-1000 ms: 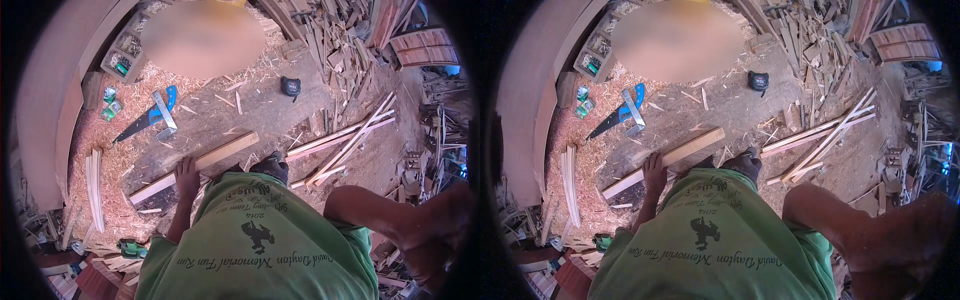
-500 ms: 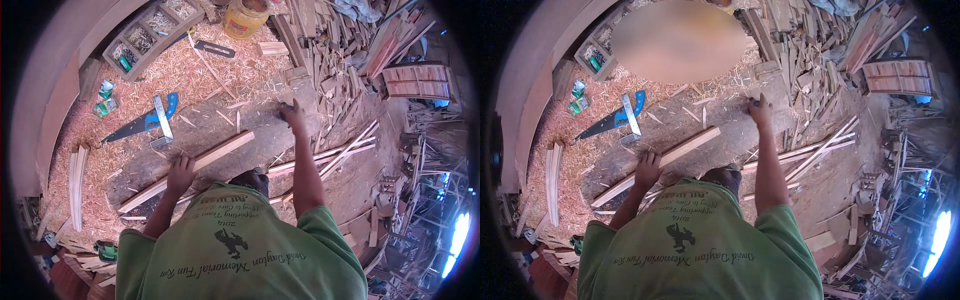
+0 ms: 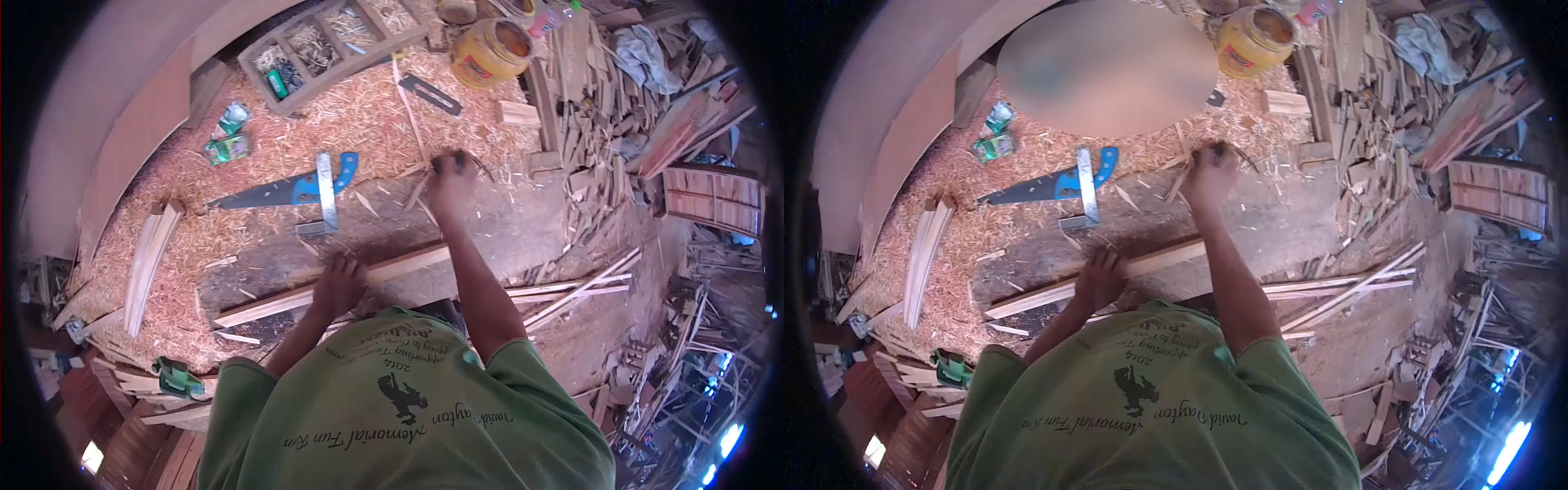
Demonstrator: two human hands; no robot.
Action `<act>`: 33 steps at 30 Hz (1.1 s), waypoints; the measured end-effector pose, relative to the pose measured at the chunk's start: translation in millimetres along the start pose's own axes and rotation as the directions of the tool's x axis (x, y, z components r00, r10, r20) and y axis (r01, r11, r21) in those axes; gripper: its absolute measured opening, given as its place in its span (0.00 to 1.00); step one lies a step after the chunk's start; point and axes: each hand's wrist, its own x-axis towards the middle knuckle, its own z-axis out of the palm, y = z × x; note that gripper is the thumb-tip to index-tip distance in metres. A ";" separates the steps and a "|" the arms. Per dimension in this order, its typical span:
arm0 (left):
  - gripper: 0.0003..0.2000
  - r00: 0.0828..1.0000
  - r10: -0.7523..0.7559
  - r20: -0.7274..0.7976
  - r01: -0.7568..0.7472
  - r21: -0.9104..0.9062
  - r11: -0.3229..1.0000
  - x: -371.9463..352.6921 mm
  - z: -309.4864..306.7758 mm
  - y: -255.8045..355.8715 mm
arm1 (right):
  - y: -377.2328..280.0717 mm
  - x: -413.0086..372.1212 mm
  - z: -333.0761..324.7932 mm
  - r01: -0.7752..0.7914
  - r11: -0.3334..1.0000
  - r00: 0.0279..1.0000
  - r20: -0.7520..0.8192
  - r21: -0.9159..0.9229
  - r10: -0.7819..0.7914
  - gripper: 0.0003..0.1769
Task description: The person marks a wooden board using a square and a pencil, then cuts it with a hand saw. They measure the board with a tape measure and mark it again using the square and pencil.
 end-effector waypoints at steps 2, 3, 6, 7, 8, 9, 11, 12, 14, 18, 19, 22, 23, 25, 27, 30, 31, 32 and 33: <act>0.22 1.000 -0.019 0.008 0.019 -0.013 1.000 -1.4 3.4 -1.6 | -74.6 0.6 -2.8 0.221 0.957 0.956 0.154 0.188 -0.251 0.28; 0.22 1.000 -0.023 0.011 0.023 -0.023 0.999 -1.8 3.4 -0.2 | -102.6 -7.4 13.3 0.268 0.903 0.909 0.224 0.335 -0.353 0.26; 0.24 0.999 -0.026 0.024 0.026 0.000 1.000 -0.5 -3.5 3.0 | -151.4 -17.6 37.9 0.445 0.839 0.705 0.456 0.312 -0.543 0.25; 0.25 0.999 -0.034 0.025 0.035 -0.016 0.999 -1.2 -5.4 4.7 | -160.7 -19.3 32.6 0.481 0.852 0.697 0.499 0.207 -0.515 0.25; 0.25 0.999 -0.038 0.027 0.039 -0.030 0.999 -0.3 -7.4 5.9 | -169.9 -20.9 27.0 0.510 0.854 0.695 0.538 0.098 -0.477 0.24; 0.26 0.999 -0.030 0.030 0.031 -0.045 0.999 -0.7 -9.5 3.8 | -174.5 -27.5 30.1 0.520 0.840 0.724 0.441 0.156 -0.531 0.24; 0.28 1.000 -0.011 -0.005 0.011 -0.061 0.998 -2.9 3.8 -4.2 | -160.6 -33.6 49.4 0.542 0.810 0.744 0.321 0.222 -0.586 0.23; 0.29 0.999 0.015 -0.032 -0.018 -0.082 0.997 -0.3 11.3 -1.8 | -150.3 -31.9 58.3 0.556 0.791 0.731 0.305 0.253 -0.611 0.22; 0.32 1.000 -0.019 0.006 0.019 -0.009 1.000 -2.3 14.4 0.8 | -146.2 -7.1 64.7 0.632 0.722 0.637 0.342 0.281 -0.691 0.18; 0.34 0.994 -0.053 0.100 0.045 0.075 0.996 -2.3 13.7 5.0 | -145.3 38.6 -42.1 0.669 0.715 0.707 0.122 0.201 -0.696 0.12; 0.34 0.990 -0.072 0.122 0.062 0.082 0.995 -1.7 10.3 7.7 | -139.1 44.8 -68.6 0.626 0.740 0.749 0.077 0.244 -0.658 0.11; 0.33 0.989 -0.057 0.138 0.050 0.054 0.997 1.1 3.5 9.6 | -79.3 52.1 -159.0 0.459 0.807 0.849 0.083 0.371 -0.522 0.14; 0.33 0.990 -0.040 0.138 0.036 0.033 0.999 -1.9 3.6 7.7 | -47.7 44.2 -188.0 0.403 0.837 0.880 0.095 0.370 -0.466 0.14; 0.31 0.997 0.082 -0.014 -0.078 0.159 0.984 6.1 15.1 7.9 | 9.4 12.8 -279.3 0.205 0.869 0.958 0.092 0.450 -0.273 0.11; 0.28 0.989 0.128 -0.068 -0.116 0.157 0.981 27.7 16.7 21.3 | 75.0 -39.4 -319.9 -0.026 0.906 0.995 0.100 0.423 -0.018 0.13; 0.29 0.998 0.061 0.030 -0.064 0.121 0.991 94.5 4.4 69.3 | 140.0 -136.8 -376.3 -0.441 0.661 0.877 0.134 0.606 0.462 0.17; 0.30 0.997 0.035 0.067 -0.042 0.107 0.993 118.9 4.5 87.0 | 150.7 -168.4 -385.8 -0.558 0.472 0.760 0.191 0.683 0.621 0.19; 0.33 0.979 0.187 -0.084 -0.172 0.159 0.972 144.4 13.9 94.4 | 154.7 -191.1 -392.9 -0.537 0.359 0.721 0.195 0.763 0.665 0.25; 0.33 0.986 0.162 -0.037 -0.154 0.157 0.975 172.3 16.4 108.1 | 156.2 -211.0 -399.5 -0.499 0.244 0.681 0.203 0.831 0.703 0.30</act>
